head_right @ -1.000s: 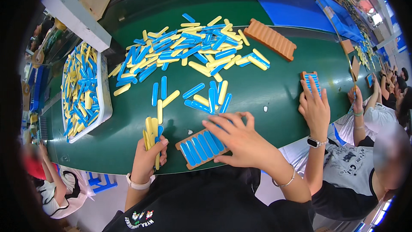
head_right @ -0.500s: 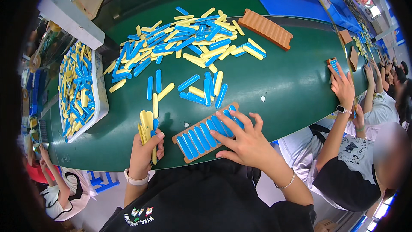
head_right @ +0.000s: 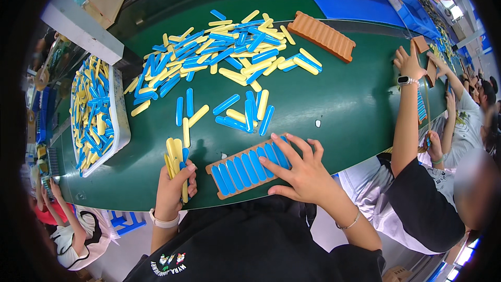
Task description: The person picks up plastic strips from a pile and places them into the slots of a mold by hand, then moves the mold along the workbench.
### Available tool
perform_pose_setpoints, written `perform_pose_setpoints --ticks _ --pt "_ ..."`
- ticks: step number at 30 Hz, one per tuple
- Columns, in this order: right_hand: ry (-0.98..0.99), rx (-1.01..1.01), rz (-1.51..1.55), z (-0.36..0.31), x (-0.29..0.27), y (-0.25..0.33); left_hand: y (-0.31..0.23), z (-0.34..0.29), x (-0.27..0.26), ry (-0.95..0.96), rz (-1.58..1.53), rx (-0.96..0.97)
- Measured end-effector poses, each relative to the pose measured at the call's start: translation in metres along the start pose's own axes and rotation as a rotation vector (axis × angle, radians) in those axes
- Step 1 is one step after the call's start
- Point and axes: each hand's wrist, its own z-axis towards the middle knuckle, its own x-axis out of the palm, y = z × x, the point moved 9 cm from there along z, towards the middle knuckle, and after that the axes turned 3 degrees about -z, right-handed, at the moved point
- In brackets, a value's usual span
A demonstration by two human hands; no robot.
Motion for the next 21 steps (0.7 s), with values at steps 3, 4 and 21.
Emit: perform_pose_setpoints --ticks 3,4,21 --pt "-0.022 0.031 0.072 0.003 -0.008 -0.006 -0.001 0.001 0.001 0.016 -0.016 -0.004" --pt "-0.016 0.051 0.104 0.006 -0.01 -0.012 -0.001 0.0 0.001 0.018 -0.013 -0.004" --pt "-0.169 0.343 0.259 -0.054 -0.028 -0.087 -0.014 0.015 0.024 0.069 0.037 0.022"
